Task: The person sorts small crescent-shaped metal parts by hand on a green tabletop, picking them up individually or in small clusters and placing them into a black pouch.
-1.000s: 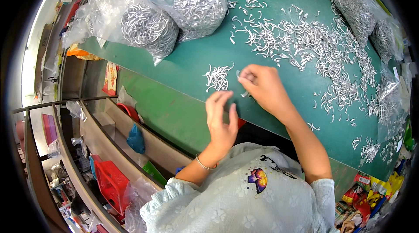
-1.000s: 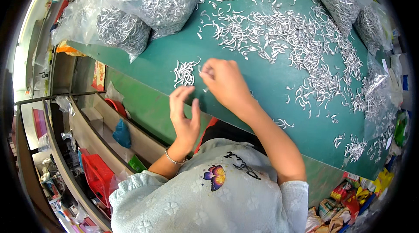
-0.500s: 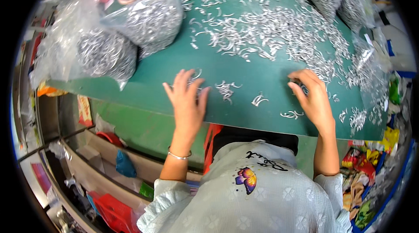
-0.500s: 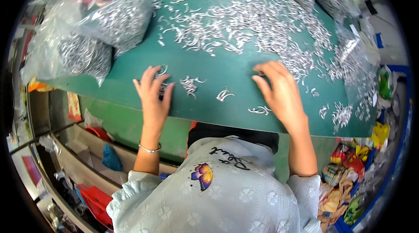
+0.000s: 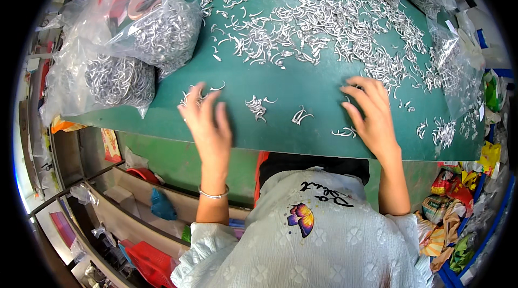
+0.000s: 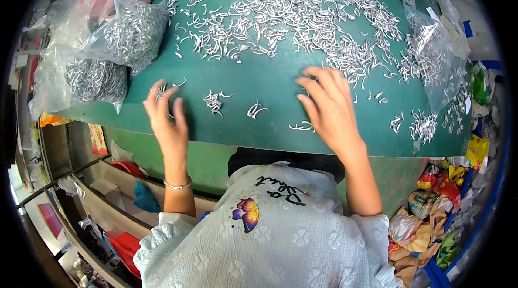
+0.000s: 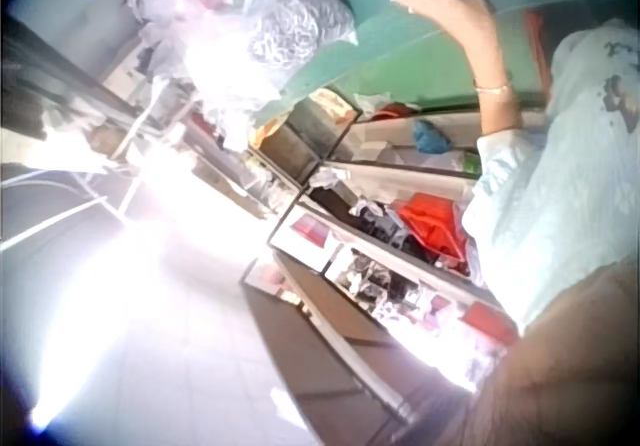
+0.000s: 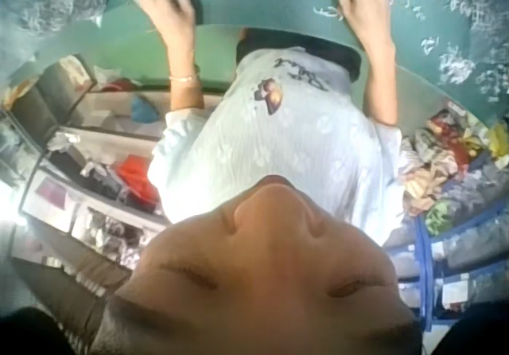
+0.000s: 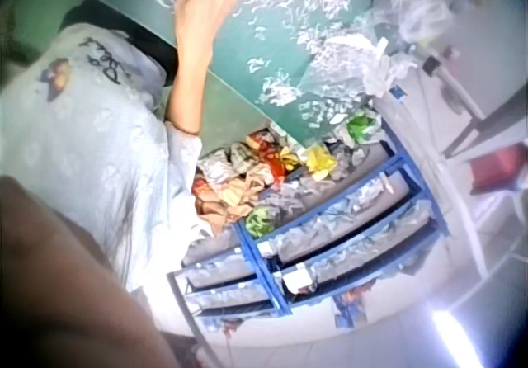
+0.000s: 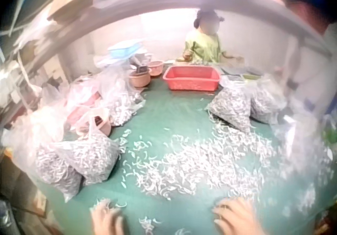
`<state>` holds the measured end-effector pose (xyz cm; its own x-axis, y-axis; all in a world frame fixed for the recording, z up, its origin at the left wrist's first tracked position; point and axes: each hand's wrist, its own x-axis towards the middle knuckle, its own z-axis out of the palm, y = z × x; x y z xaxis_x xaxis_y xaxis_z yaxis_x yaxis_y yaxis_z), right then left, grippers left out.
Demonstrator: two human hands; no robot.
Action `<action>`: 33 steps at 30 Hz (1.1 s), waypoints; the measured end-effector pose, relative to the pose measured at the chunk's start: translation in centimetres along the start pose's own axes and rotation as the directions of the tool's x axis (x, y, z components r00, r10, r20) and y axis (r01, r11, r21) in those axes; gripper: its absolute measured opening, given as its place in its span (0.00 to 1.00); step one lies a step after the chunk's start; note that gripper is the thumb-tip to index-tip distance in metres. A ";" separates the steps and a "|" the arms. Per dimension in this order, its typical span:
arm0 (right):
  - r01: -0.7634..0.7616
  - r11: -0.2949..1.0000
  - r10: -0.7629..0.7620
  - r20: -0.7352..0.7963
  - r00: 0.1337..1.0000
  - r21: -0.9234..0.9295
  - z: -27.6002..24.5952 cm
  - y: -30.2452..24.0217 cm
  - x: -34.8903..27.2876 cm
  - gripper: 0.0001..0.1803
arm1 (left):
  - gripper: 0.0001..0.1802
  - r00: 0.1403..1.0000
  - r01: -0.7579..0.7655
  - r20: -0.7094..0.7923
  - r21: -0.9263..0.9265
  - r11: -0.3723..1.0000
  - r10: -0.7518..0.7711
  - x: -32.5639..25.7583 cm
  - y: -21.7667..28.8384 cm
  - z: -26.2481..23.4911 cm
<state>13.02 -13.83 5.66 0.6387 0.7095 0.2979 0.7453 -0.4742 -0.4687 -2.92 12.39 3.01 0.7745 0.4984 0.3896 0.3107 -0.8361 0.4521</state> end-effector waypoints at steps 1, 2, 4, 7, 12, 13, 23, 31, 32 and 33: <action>0.004 1.000 -0.004 0.034 0.999 -0.016 0.6 0.0 0.0 0.15 | 0.13 0.998 -0.049 0.027 -0.065 0.997 0.050 -0.3 1.3 0.3; 0.027 0.999 -0.025 0.046 0.999 -0.041 0.9 0.4 -0.1 0.15 | 0.15 0.993 -0.073 0.082 -0.167 0.983 0.087 -0.7 2.5 0.6; 0.047 0.996 -0.044 0.036 0.998 -0.070 0.4 1.3 -0.7 0.15 | 0.18 0.972 -0.096 0.177 -0.291 0.952 0.153 -2.0 5.2 1.1; -0.002 0.998 0.003 0.019 1.000 -0.066 -1.6 1.8 -2.4 0.14 | 0.25 0.934 -0.090 0.303 -0.312 0.946 0.189 -2.5 8.5 2.3; -0.101 0.993 0.089 0.172 0.981 0.058 -2.3 -0.6 -4.5 0.18 | 0.18 0.925 -0.089 0.302 -0.417 0.905 0.230 -2.5 9.6 4.4; -0.109 0.993 0.098 0.193 0.976 0.047 -1.9 -0.8 -4.9 0.18 | 0.18 0.919 -0.106 0.305 -0.417 0.903 0.249 -2.5 9.5 4.5; -0.106 0.978 0.093 0.078 0.993 0.177 0.4 -0.4 -5.1 0.12 | 0.17 0.942 -0.150 0.219 -0.409 0.900 0.256 -3.4 7.5 2.5; -0.082 0.969 0.063 0.084 0.994 0.234 1.8 -1.4 -4.6 0.13 | 0.11 0.985 0.121 -0.116 -0.035 0.992 -0.124 0.5 -1.9 -1.3; -0.077 0.969 0.057 0.089 0.994 0.236 1.9 -1.6 -4.4 0.13 | 0.12 0.989 0.120 -0.087 0.015 0.993 -0.119 0.4 -2.7 -1.1; -0.073 0.968 0.052 0.093 0.994 0.239 1.9 -1.7 -4.2 0.14 | 0.13 0.992 0.117 -0.057 0.064 0.991 -0.113 0.3 -3.1 -1.0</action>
<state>8.70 -15.01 3.58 0.6562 0.7292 0.1942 0.6293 -0.3868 -0.6741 -4.21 15.33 2.49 0.7017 0.6023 0.3806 0.4340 -0.7850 0.4420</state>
